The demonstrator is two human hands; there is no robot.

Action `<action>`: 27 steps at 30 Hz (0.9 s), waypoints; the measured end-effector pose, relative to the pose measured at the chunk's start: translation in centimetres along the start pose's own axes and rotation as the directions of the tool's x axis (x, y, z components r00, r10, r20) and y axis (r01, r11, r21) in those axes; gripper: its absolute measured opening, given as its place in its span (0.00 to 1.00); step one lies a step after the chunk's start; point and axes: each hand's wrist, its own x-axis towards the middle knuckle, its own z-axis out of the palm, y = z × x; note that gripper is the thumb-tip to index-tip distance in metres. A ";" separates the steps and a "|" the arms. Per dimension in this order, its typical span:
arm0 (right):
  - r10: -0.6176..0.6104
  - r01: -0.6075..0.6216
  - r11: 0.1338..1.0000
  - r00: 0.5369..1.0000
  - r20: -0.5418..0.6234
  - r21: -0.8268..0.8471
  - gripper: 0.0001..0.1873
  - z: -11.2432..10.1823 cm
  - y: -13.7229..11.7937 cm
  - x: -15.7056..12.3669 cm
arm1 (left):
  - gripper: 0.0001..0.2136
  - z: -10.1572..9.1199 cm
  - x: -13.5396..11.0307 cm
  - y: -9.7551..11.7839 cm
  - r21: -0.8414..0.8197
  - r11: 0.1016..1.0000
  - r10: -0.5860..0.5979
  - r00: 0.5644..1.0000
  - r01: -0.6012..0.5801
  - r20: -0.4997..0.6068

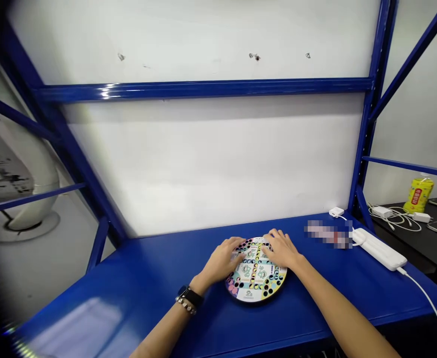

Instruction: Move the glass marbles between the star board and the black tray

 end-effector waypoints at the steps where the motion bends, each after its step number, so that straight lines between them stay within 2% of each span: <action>1: -0.033 0.033 0.999 0.998 0.045 0.001 0.27 0.1 -0.5 0.2 | 0.24 0.3 0.2 0.4 -0.003 0.998 0.064 0.997 -0.064 0.038; 3: -0.048 0.047 0.999 0.990 0.130 0.006 0.30 0.3 -1.1 0.5 | 0.28 1.1 0.5 0.8 -0.012 0.992 0.129 0.985 -0.128 0.114; 6: -0.015 0.014 1.000 0.984 0.176 0.009 0.33 0.6 -1.3 0.7 | 0.29 2.0 0.6 0.8 -0.003 0.992 0.124 0.982 -0.124 0.143; 13: 0.083 -0.094 0.994 0.980 0.181 0.053 0.35 0.4 -0.2 -0.6 | 0.30 1.6 -0.2 0.5 -0.058 0.998 0.017 0.993 -0.010 0.117; 19: 0.125 -0.142 0.986 0.977 0.173 0.089 0.35 0.0 0.0 -1.1 | 0.31 0.6 -0.8 -0.2 -0.114 0.989 -0.074 0.986 0.091 0.148; 25: 0.120 -0.140 0.985 0.977 0.177 0.103 0.35 0.5 0.3 -1.0 | 0.29 0.4 -1.0 0.3 -0.036 0.995 -0.087 0.990 0.092 0.115; 27: 0.113 -0.128 0.988 0.981 0.155 0.089 0.34 0.5 0.4 -0.9 | 0.28 0.4 -1.0 0.5 0.007 0.990 -0.144 0.987 0.144 0.071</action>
